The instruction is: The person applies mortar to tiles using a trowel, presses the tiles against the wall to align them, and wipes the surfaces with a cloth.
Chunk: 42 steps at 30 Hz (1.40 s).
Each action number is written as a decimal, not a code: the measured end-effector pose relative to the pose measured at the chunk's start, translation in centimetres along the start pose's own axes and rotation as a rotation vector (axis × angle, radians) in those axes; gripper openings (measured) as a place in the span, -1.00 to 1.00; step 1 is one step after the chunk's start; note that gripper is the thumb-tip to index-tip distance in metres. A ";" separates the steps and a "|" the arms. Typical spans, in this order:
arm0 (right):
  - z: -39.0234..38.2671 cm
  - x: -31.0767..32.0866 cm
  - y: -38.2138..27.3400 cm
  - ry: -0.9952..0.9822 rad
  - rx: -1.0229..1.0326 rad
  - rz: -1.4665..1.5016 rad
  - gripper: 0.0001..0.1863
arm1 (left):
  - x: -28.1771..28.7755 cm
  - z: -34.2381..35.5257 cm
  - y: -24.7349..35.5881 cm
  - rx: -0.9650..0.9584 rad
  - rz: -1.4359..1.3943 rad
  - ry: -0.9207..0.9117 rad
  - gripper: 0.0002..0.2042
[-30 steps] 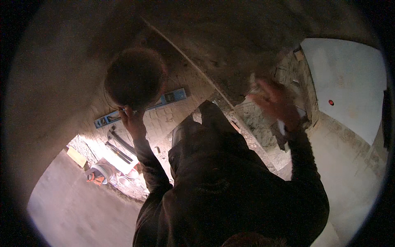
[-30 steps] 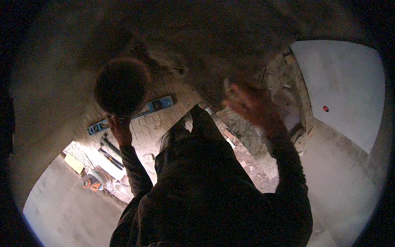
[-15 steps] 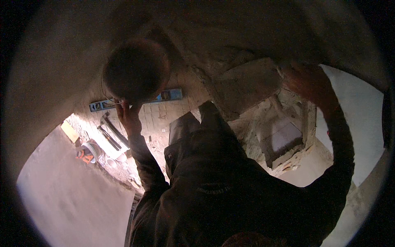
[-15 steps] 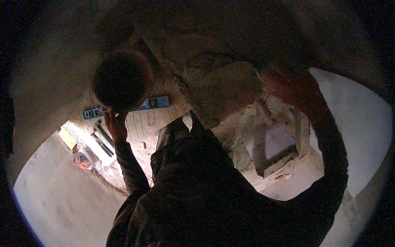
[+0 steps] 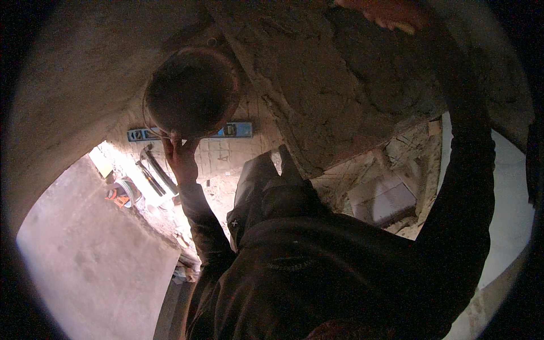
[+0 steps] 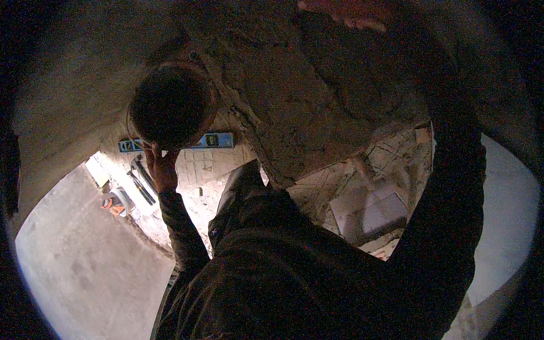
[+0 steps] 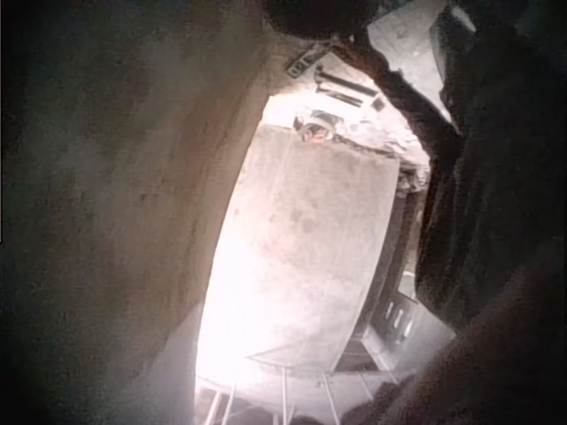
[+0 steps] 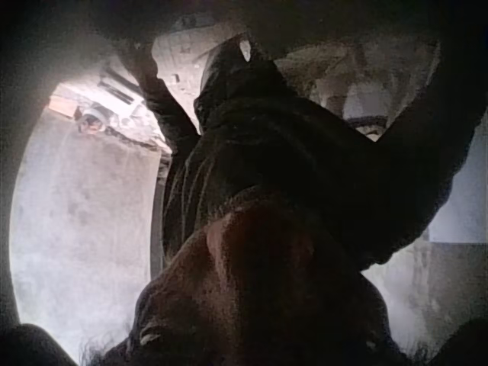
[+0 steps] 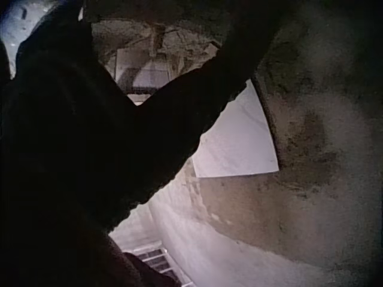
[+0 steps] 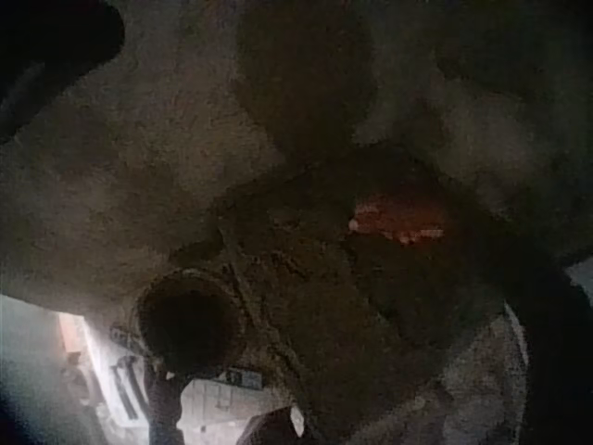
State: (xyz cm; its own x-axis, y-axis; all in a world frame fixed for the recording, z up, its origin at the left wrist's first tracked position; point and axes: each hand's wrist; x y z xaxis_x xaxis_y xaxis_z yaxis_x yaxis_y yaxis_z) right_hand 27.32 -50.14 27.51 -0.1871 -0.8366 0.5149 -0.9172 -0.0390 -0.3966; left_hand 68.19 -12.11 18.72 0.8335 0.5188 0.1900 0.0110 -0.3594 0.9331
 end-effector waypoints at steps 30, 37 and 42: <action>-20.4 -10.4 1.2 -0.029 -0.221 0.321 -0.31 | 4.6 3.8 -1.7 0.015 -0.083 -0.231 -0.43; -24.6 -12.6 -2.2 0.354 0.126 -0.382 -0.46 | 4.5 3.9 -6.4 -0.004 -0.101 -0.184 -0.48; -13.8 -18.2 -12.8 0.279 0.390 -0.419 -0.53 | 3.1 2.8 -4.0 -0.065 -0.302 -0.262 -0.45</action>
State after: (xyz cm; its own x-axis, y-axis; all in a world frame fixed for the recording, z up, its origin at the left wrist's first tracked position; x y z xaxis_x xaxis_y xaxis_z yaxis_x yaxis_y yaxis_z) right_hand 37.62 -26.85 33.73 0.0271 -0.5354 0.8441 -0.7470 -0.5720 -0.3389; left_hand 72.31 -11.22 14.71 0.9107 0.3756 -0.1716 0.2488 -0.1674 0.9540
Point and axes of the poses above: each hand's wrist, its own z-axis towards the middle knuckle, its own x-axis out of the back of the hand, y = z × x, and after that the axes turned 9 degrees about z, right-handed
